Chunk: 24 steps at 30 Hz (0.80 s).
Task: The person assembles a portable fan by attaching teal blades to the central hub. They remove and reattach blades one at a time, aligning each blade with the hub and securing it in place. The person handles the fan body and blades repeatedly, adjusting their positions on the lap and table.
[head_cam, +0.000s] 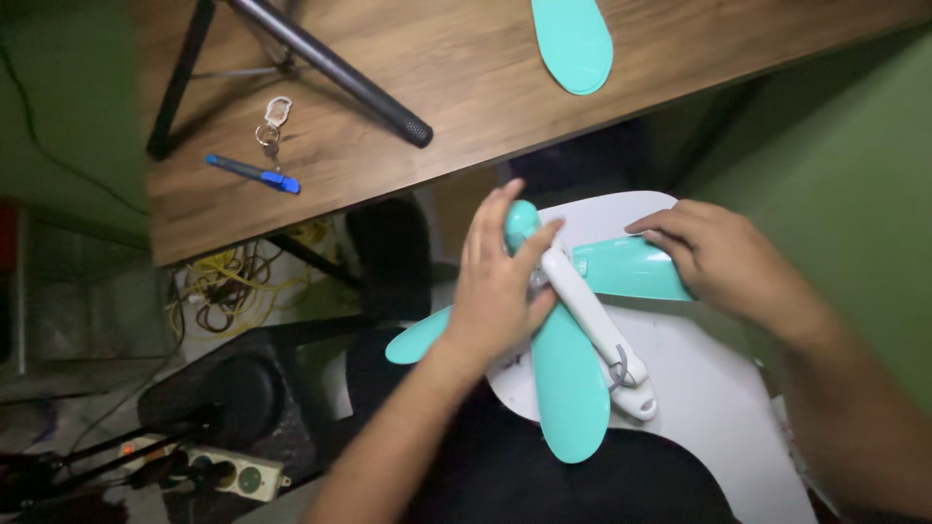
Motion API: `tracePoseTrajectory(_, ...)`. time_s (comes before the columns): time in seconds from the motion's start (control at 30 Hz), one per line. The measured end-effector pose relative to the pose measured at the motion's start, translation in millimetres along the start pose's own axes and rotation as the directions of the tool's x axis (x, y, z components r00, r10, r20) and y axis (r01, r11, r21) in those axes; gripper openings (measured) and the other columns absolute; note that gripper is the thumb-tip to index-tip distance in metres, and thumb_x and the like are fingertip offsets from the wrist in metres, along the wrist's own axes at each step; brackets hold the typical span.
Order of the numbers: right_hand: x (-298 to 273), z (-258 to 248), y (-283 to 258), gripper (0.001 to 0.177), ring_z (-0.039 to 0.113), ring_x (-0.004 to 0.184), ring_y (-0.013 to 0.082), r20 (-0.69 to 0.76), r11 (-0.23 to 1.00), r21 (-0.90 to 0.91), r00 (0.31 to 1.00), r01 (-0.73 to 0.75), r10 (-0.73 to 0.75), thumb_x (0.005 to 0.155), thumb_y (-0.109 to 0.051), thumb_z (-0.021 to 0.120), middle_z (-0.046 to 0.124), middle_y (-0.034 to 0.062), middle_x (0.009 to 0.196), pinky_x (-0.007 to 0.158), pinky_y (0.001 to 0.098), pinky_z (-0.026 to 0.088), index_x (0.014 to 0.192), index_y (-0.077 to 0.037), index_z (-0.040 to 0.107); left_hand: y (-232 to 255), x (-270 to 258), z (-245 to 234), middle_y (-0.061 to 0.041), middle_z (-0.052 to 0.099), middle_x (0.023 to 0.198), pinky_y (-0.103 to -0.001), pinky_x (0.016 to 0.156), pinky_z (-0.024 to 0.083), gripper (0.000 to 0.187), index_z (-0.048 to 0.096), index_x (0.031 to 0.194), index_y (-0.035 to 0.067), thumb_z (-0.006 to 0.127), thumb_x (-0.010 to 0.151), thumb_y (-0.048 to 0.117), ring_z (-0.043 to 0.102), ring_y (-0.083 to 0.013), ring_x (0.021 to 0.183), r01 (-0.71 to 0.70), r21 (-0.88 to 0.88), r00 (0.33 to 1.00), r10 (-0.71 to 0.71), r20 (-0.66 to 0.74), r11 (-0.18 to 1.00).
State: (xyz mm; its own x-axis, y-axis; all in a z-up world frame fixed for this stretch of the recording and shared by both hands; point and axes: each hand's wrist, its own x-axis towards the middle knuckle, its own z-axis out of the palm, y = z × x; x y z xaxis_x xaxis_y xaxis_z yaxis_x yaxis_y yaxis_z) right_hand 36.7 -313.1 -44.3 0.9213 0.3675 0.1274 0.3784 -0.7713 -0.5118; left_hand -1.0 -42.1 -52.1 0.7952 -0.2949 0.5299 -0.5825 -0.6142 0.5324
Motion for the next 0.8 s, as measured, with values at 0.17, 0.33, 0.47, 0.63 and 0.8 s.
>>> tracePoseTrajectory(0.17, 4.9, -1.6, -5.6, 0.031, 0.064, 0.094, 0.0328, 0.07, 0.984, -0.125, 0.99, 0.131, -0.123, 0.088, -0.032, 0.067, 0.067, 0.0124, 0.096, 0.084, 0.0438, 0.052, 0.113, -0.015, 0.076, -15.5, 36.6, -30.6, -0.003, 0.063, 0.132, -0.056, 0.117, 0.037, 0.043, 0.068, 0.116, 0.019, 0.087, 0.077, 0.024, 0.054, -0.0284, 0.134, -0.4, 0.1, 0.85, 0.329, 0.411, 0.911)
tracePoseTrajectory(0.33, 14.5, -17.8, -24.3, 0.063, 0.063, 0.09, 0.0327, 0.245, 0.936, -0.254, 0.952, 0.243, -0.181, 0.073, -0.056, 0.075, 0.064, 0.0119, 0.09, 0.081, 0.0452, 0.05, 0.122, -0.017, 0.074, -2.2, 66.4, -42.6, -0.005, 0.065, 0.111, -0.052, 0.095, 0.041, 0.072, 0.071, 0.109, 0.019, 0.093, 0.045, 0.044, 0.058, -0.0298, 0.113, -0.296, 0.005, 0.7, 0.213, 0.682, 0.955)
tracePoseTrajectory(0.47, 18.3, -23.1, -31.5, 0.07, 0.063, 0.084, 0.0309, 0.297, 0.895, -0.264, 0.913, 0.359, -0.279, 0.07, -0.059, 0.078, 0.065, 0.0113, 0.095, 0.08, 0.0454, 0.048, 0.125, -0.015, 0.071, -6.4, 83.8, -33.2, -0.006, 0.069, 0.097, -0.048, 0.084, 0.045, 0.065, 0.072, 0.101, 0.016, 0.091, 0.048, 0.05, 0.063, -0.031, 0.102, -0.347, 0.026, 0.616, 0.207, 0.76, 0.938)
tracePoseTrajectory(0.63, 21.1, -4.9, -32.8, 0.055, 0.063, 0.084, 0.033, 0.265, 0.822, -0.183, 0.832, 0.54, -0.488, 0.073, -0.048, 0.07, 0.065, 0.0127, 0.095, 0.077, 0.047, 0.049, 0.112, -0.009, 0.07, -25.7, 84.5, -13.2, -0.009, 0.067, 0.071, -0.046, 0.063, 0.05, 0.044, 0.068, 0.082, 0.011, 0.081, 0.075, 0.052, 0.067, -0.0344, 0.069, -0.528, -0.112, 0.658, 0.489, 0.573, 0.842)
tracePoseTrajectory(0.8, 23.2, 15.7, -29.7, 0.041, 0.064, 0.083, 0.033, 0.38, 0.884, -0.129, 0.846, 0.449, -0.375, 0.083, -0.046, 0.068, 0.063, 0.0113, 0.092, 0.072, 0.0463, 0.052, 0.099, -0.008, 0.067, -34.4, 71.4, 4.9, -0.003, 0.065, 0.067, -0.044, 0.062, 0.049, 0.026, 0.066, 0.077, 0.016, 0.073, 0.088, 0.037, 0.065, -0.0291, 0.065, -0.545, -0.07, 0.733, 0.516, 0.443, 0.835)
